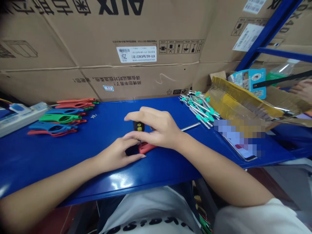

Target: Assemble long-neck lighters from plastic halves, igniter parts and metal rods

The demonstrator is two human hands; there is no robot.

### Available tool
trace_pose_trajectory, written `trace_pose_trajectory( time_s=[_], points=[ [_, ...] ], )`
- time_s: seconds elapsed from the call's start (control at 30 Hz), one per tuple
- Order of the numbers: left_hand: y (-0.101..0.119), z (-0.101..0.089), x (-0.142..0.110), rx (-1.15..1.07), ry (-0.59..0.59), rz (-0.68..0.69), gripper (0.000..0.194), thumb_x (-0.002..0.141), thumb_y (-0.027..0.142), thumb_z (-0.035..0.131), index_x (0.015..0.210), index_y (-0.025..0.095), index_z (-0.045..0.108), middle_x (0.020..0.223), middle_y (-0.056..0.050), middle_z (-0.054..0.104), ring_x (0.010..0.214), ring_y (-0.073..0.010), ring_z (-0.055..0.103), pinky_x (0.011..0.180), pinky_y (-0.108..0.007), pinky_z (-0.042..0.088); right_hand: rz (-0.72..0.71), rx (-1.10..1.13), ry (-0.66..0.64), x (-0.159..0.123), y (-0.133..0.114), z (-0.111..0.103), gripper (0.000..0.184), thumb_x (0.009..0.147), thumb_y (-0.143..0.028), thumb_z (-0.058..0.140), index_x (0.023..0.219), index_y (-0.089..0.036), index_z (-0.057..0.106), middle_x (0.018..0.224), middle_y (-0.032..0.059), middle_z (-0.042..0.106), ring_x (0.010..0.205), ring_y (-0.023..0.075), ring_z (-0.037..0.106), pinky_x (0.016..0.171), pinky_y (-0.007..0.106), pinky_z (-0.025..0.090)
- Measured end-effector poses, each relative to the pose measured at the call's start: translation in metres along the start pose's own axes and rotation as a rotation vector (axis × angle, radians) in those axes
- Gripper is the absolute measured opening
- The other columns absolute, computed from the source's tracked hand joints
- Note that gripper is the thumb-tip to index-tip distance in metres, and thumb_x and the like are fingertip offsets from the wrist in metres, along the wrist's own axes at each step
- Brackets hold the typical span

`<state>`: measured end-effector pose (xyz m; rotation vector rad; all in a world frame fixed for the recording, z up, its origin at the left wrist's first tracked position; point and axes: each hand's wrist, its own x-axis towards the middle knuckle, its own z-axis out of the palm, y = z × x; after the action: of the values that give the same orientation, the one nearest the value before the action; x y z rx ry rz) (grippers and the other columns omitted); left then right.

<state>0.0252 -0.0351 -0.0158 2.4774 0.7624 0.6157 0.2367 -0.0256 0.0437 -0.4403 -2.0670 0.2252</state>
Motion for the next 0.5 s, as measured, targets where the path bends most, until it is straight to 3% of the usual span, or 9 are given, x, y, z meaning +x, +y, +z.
trace_pose_trajectory(
  time_s=[0.13,0.2,0.3,0.4,0.5],
  points=[
    [0.0014,-0.0008,0.0009,-0.041,0.017,0.051,0.035,0.089,0.032,0.071,0.122,0.021,0.063,0.12,-0.009,0.068,0.111,-0.0255,0.064,0.098,-0.042,0.051,0.114,0.206,-0.157,-0.0007,-0.0033,0.001,0.039,0.107,-0.029,0.035,0.141,-0.018,0.052,0.116,0.0087,0.07,0.084,0.0103,0.065,0.075,0.024,0.055],
    [0.0008,-0.0004,0.0006,-0.034,0.016,0.048,0.032,0.09,0.032,0.071,0.119,0.021,0.064,0.117,-0.009,0.068,0.108,-0.0254,0.064,0.097,-0.041,0.052,0.124,0.211,-0.161,-0.0009,-0.0042,0.0015,0.034,0.105,-0.029,0.045,0.134,-0.018,0.057,0.111,0.0069,0.071,0.079,0.0093,0.064,0.07,0.021,0.054],
    [-0.0007,0.0006,0.0002,-0.003,-0.001,-0.001,0.029,0.089,0.034,0.071,0.114,0.02,0.066,0.101,-0.007,0.07,0.094,-0.0239,0.066,0.086,-0.039,0.054,-0.002,0.048,-0.045,-0.001,-0.0033,0.0023,0.024,0.094,-0.033,0.066,0.113,-0.018,0.068,0.098,0.0041,0.072,0.076,0.0108,0.063,0.068,0.022,0.053],
    [-0.0001,0.0005,0.0017,-0.007,-0.009,-0.014,0.026,0.09,0.036,0.07,0.108,0.019,0.067,0.101,-0.007,0.069,0.094,-0.024,0.066,0.086,-0.039,0.054,-0.078,0.013,-0.027,-0.0005,-0.0034,0.0037,0.026,0.1,-0.031,0.055,0.121,-0.017,0.064,0.105,0.0071,0.072,0.093,0.0155,0.066,0.08,0.027,0.055],
    [0.0014,-0.0003,0.0038,-0.035,0.003,0.027,0.026,0.089,0.034,0.071,0.11,0.019,0.066,0.115,-0.009,0.068,0.108,-0.0256,0.063,0.095,-0.04,0.052,0.035,0.172,-0.094,0.0002,-0.0044,0.0061,0.035,0.105,-0.023,0.038,0.134,-0.015,0.055,0.113,0.0098,0.069,0.103,0.0155,0.065,0.084,0.029,0.055]
  ],
)
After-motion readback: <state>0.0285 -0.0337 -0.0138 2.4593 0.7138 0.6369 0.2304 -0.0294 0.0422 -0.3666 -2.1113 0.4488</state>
